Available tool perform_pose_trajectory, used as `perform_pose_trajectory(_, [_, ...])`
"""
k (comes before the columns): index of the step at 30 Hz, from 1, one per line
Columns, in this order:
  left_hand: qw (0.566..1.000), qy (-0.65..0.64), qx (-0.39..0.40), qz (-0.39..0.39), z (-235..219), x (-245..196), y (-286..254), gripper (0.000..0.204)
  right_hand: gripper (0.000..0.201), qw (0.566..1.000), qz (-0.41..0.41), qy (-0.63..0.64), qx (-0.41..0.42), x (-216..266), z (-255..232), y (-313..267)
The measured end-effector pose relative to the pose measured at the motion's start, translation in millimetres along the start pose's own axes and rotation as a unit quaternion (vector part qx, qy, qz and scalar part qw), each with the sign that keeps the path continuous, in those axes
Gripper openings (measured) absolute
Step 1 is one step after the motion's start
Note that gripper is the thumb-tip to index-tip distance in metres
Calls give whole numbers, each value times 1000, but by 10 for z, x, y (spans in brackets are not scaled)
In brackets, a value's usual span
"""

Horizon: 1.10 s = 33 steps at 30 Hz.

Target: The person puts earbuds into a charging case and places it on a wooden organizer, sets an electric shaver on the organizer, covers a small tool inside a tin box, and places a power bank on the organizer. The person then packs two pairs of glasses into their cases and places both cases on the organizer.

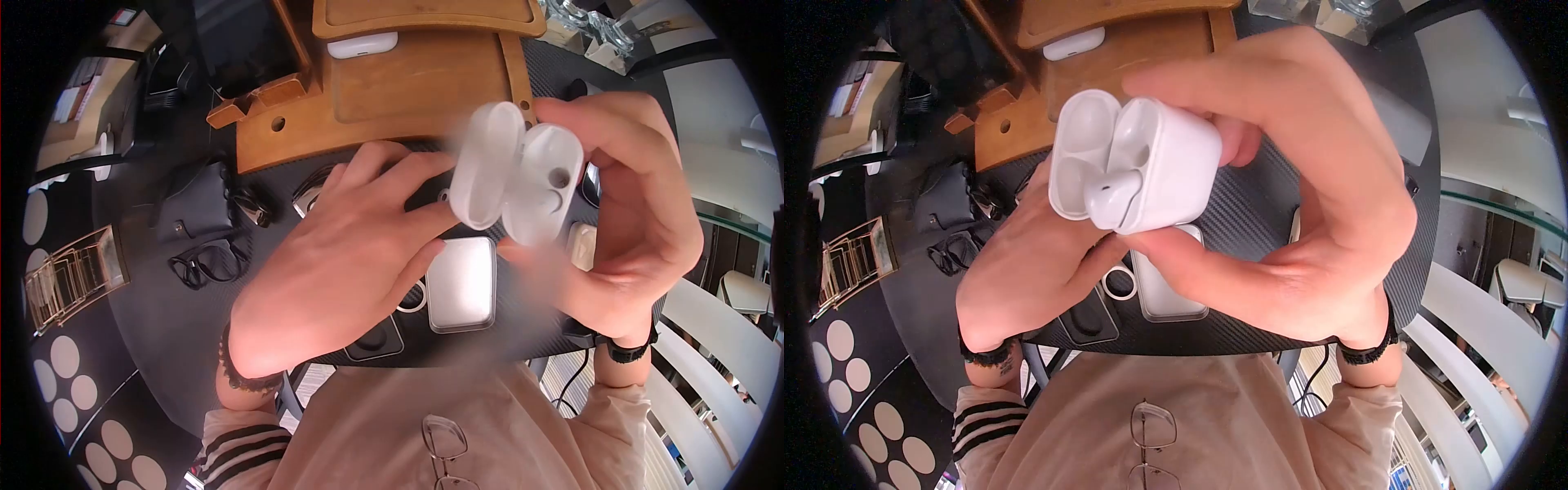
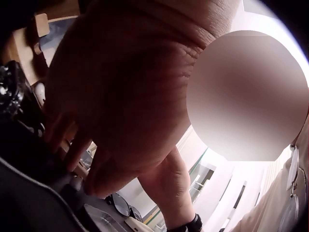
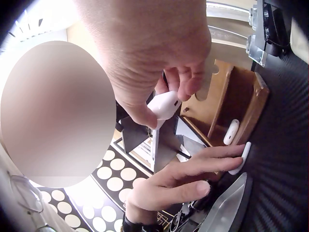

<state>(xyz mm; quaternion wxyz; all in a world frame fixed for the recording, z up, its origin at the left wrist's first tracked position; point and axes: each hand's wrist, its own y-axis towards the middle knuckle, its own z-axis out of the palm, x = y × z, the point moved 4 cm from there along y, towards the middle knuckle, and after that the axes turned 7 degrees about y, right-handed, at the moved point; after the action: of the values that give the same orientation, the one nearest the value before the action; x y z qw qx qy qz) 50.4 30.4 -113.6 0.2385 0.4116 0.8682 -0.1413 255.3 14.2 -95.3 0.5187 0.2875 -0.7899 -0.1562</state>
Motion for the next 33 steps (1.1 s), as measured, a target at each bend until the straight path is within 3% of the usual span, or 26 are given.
perform_pose_trajectory(6, [998, 39, 49, -29, -14, -41, 4, 45, 64, 999, -38, 12, -9, 22, 27, 42])
perform_pose_trajectory(8, [998, 49, 11, -30, -9, -31, -1, 41, 64, 999, -46, 2, -7, 38, 22, 51])
perform_pose_trajectory(12, [996, 86, 14, -29, 10, 22, 16, 38, 65, 997, -81, -12, 2, 57, 24, 60])
perform_pose_trajectory(18, [997, 18, -46, -55, 39, 79, 30, 33, 64, 996, -91, -25, 9, 76, 25, 74])
perform_pose_trajectory(20, [996, 16, -77, -37, 18, 30, 38, 22, 63, 995, -91, -27, 6, 74, 39, 69])
perform_pose_trajectory(33, [997, 7, -61, -36, 0, -13, 60, 18, 58, 992, -121, -26, -10, 64, 70, 70])
